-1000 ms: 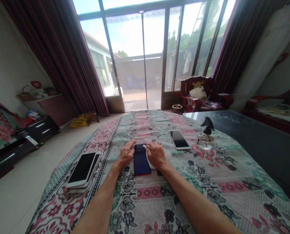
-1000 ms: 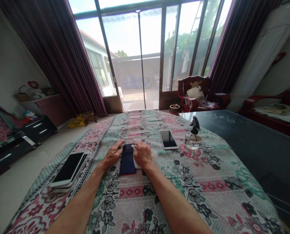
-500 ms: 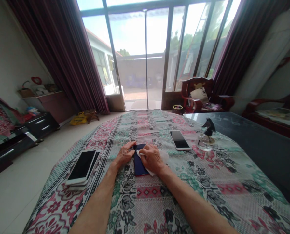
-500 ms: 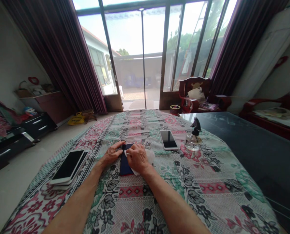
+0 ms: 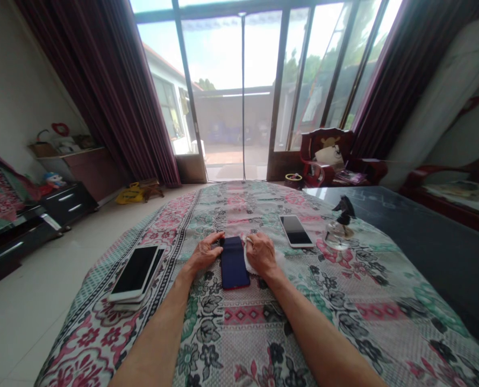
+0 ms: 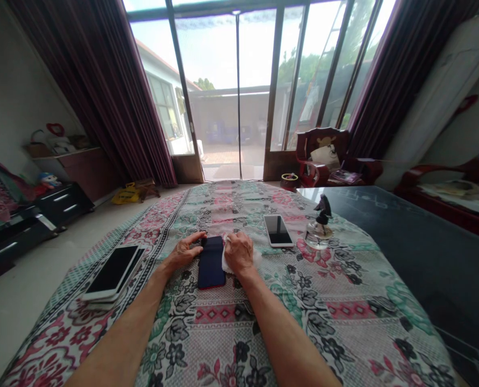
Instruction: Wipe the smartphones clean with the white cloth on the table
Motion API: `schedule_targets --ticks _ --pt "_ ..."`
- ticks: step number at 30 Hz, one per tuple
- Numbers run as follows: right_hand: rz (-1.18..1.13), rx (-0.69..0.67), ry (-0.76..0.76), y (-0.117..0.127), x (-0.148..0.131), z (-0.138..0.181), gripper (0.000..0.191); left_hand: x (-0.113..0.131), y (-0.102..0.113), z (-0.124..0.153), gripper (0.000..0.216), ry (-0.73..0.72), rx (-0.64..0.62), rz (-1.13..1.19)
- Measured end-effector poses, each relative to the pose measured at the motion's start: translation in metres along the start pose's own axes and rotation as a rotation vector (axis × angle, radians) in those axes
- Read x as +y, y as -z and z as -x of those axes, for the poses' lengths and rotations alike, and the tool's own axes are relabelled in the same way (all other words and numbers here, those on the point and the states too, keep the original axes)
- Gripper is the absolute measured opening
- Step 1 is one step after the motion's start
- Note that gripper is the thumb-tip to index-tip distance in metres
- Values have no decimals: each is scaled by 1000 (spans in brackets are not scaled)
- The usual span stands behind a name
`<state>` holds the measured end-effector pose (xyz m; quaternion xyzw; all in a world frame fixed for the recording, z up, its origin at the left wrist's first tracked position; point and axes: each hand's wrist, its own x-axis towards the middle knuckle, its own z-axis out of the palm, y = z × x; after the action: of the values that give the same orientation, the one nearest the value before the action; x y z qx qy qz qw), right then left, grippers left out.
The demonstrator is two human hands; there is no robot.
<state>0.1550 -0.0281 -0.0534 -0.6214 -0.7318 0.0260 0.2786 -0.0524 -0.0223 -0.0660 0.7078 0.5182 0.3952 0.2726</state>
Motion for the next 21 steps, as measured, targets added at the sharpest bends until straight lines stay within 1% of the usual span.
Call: schedule_targets --ticks 3,6,9,11,15,21 --pt "-58 48 62 -1 0 1 21 3 2 1 56 15 -11 40" --pt "-112 65 171 0 -6 4 22 5 3 3 58 18 -14 64" --pt "-146 10 319 1 -13 7 22 6 3 3 58 9 -14 63" --pt "-126 -38 357 1 -15 8 21 6 3 2 58 -2 -15 60" --pt "-41 -57 276 1 -14 5 19 4 2 2 59 -1 -26 61" --pt "-5 -16 45 -2 -5 -2 21 0 3 1 59 -6 -39 86"
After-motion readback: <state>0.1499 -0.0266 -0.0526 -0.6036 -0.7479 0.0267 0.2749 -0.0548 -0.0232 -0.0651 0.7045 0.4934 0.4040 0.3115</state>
